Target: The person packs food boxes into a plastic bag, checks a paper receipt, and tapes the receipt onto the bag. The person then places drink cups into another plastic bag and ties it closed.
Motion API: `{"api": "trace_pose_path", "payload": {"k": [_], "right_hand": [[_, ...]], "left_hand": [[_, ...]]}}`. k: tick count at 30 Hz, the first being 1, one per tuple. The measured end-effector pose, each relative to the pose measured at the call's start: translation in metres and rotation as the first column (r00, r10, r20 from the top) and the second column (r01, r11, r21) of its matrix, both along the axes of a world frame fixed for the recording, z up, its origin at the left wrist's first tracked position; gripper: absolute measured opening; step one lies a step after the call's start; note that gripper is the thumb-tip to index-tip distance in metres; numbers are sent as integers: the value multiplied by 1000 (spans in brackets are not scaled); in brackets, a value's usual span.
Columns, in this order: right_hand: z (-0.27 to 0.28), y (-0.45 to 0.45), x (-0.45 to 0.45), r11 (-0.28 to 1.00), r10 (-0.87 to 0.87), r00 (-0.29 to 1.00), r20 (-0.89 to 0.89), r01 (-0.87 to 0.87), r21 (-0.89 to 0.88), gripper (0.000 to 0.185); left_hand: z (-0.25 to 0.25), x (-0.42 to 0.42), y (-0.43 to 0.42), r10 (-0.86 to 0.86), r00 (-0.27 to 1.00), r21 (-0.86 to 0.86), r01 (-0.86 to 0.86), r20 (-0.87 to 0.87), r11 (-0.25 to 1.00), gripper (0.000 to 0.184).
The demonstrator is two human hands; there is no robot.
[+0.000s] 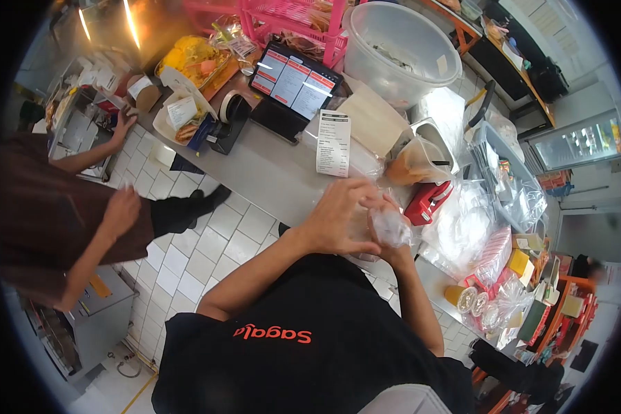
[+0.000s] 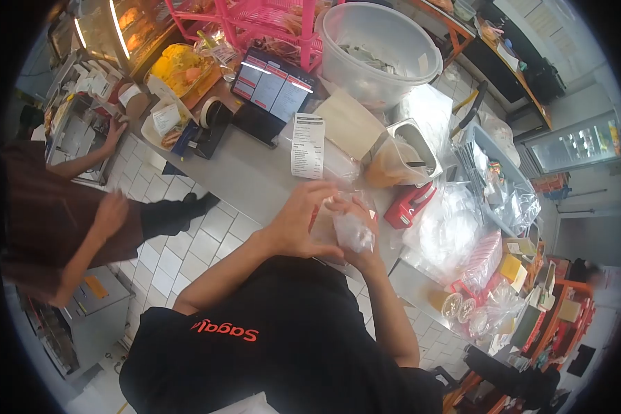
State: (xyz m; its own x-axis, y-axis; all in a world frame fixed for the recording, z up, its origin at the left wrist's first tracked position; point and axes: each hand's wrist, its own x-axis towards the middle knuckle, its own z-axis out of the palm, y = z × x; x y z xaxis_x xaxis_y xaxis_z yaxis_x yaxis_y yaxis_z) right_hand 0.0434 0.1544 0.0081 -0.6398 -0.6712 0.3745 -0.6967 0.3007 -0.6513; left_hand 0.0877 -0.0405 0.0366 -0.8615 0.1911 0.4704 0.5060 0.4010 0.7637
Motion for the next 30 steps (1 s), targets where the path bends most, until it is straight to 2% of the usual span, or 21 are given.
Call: {"api": "trace_pose_path", "payload": {"k": [1, 2, 3, 4, 6, 7, 8, 10, 11, 13, 14, 16, 17, 19, 20, 22, 25, 27, 28, 29, 30], "right_hand": [[1, -1, 4, 1000, -8, 1000, 2, 8, 2, 35], [3, -3, 10, 972, -102, 987, -125, 125, 198, 32], [5, -5, 14, 894, -159, 950, -268, 254, 369, 30], [3, -8, 14, 894, -155, 951, -269, 251, 371, 30], [-3, -16, 14, 857, -296, 858, -419, 432, 280, 23], [15, -35, 18, 829, -522, 758, 392, 558, 26, 20], [21, -44, 20, 827, -526, 756, 390, 562, 26, 20], [28, -55, 24, 721, -489, 600, 633, 687, -93, 19], [29, -59, 26, 720, -491, 596, 635, 688, -90, 19], [33, -66, 32, 615, -495, 561, 664, 765, -189, 16], [38, -71, 35, 614, -496, 560, 664, 767, -188, 16], [49, -79, 43, 555, -470, 571, 673, 784, -277, 15], [49, -77, 45, 551, -473, 571, 671, 786, -280, 15], [48, -72, 51, 560, -467, 592, 656, 773, -299, 15], [46, -67, 56, 559, -467, 594, 655, 772, -302, 15], [39, -55, 65, 635, -456, 638, 620, 722, -276, 14], [47, -41, 68, 661, -439, 670, 599, 692, -289, 12], [45, -27, 69, 678, -456, 688, 565, 679, -280, 14], [43, -19, 69, 697, -469, 706, 530, 665, -269, 16], [39, -4, 71, 752, -447, 720, 531, 624, -212, 40], [33, 5, 74, 753, -443, 722, 532, 621, -216, 40]], "left_hand": [[-2, 2, -2, 52, 999, 32, -52, 15, 998, 85], [-9, 6, 0, 49, 999, 36, -49, 20, 998, 85], [-17, 7, 6, 18, 996, -181, -1, 89, 984, 91], [-22, 7, 11, 3, 987, -386, 60, 161, 921, 97], [-27, 5, 27, 60, 989, -362, -8, 134, 932, 93], [-27, 4, 32, 117, 987, -336, -74, 110, 939, 88], [-27, 3, 33, 112, 988, -335, -69, 109, 940, 88], [-26, 2, 34, 143, 982, -367, -87, 128, 926, 75], [-25, 1, 35, 141, 981, -366, -84, 131, 927, 75], [-19, -3, 34, 151, 981, -357, -97, 126, 929, 57], [-22, -7, 34, 149, 981, -356, -95, 126, 929, 57], [-29, -14, 35, 160, 984, -453, -109, 77, 885, 41], [-31, -16, 36, 155, 985, -452, -106, 73, 886, 41], [-30, -19, 38, 121, 991, -404, -130, -49, 905, 31], [-34, -21, 40, 120, 991, -404, -131, -53, 905, 31], [-41, -23, 42, 41, 984, -351, -100, -172, 931, 28], [-40, -24, 46, -43, 995, -466, -5, -92, 885, 28], [-47, -25, 52, -48, 992, -418, -6, -117, 908, 24], [-47, -26, 54, -47, 989, -369, -8, -140, 929, 20], [-47, -27, 56, -44, 989, -372, -12, -141, 928, 20], [-44, -28, 56, -39, 996, -424, 3, -75, 906, 19]]}}
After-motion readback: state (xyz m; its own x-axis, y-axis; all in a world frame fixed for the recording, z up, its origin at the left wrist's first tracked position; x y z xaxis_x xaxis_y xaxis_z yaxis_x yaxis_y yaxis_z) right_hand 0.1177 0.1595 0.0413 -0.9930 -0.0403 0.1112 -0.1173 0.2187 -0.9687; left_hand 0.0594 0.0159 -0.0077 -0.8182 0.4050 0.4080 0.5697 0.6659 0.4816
